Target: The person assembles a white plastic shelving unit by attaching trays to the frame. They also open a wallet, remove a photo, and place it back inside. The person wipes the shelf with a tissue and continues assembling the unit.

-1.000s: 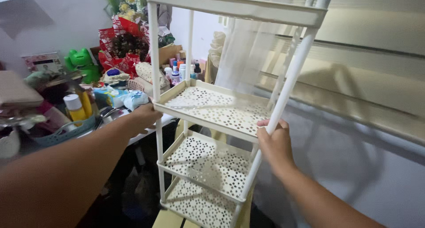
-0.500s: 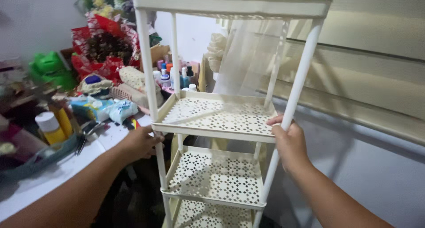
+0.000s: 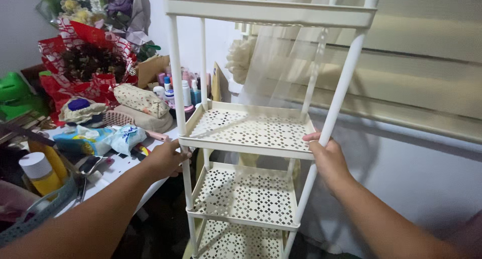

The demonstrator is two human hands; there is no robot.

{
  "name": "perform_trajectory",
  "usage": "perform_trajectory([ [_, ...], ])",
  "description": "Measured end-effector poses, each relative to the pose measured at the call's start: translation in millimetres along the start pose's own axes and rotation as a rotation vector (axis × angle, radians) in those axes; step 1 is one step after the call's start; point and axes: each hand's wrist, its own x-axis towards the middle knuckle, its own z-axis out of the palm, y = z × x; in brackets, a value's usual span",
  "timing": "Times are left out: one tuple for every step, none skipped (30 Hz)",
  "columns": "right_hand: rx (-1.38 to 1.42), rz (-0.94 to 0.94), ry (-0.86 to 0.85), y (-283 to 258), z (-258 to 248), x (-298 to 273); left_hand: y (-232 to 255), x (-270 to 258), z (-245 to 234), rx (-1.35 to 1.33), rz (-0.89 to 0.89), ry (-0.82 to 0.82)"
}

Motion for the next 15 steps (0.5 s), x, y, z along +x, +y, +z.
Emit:
perform_trajectory([
  [-0.010, 0.012, 0.013, -3, 0, -3, 0, -2, 0, -0.016, 0.006, 0.004],
  [-0.016, 0.018, 0.026, -5, 1, -6, 2, -4, -1, -0.005, -0.002, 0.003],
  [-0.023, 0.024, 0.039, -8, 2, -7, 5, -6, 0, 0.005, -0.010, 0.003],
  [-0.038, 0.061, 0.043, -10, 3, -8, 8, -7, -1, 0.019, -0.018, -0.001],
  [-0.052, 0.098, 0.047, -11, 3, -10, 7, -11, -1, 0.031, 0.003, 0.013],
  [-0.066, 0.135, 0.055, -12, 2, -11, 6, -16, -1, 0.044, 0.027, 0.024],
  [-0.045, 0.110, 0.055, -12, 2, -11, 5, -19, -1, 0.057, 0.050, 0.036],
  [-0.026, 0.087, 0.052, -10, 2, -12, 5, -18, -1, 0.034, 0.061, 0.029],
  [-0.007, 0.064, 0.049, -7, 3, -13, 4, -16, -2, 0.012, 0.072, 0.021],
  [-0.026, 0.049, 0.063, -5, 5, -15, 3, -16, -4, -0.013, 0.081, 0.015],
  [-0.045, 0.035, 0.076, -3, 7, -16, 3, -15, -5, 0.011, 0.086, 0.042],
  [-0.062, 0.020, 0.091, -1, 8, -16, 3, -13, -5, 0.036, 0.092, 0.070],
  [-0.093, 0.055, 0.105, -1, 7, -14, 4, -11, -4, 0.060, 0.099, 0.099],
  [-0.123, 0.091, 0.117, -2, 6, -12, 5, -9, -2, 0.101, 0.104, 0.128],
  [-0.152, 0.128, 0.130, -1, 6, -12, 8, -7, 2, 0.143, 0.110, 0.157],
])
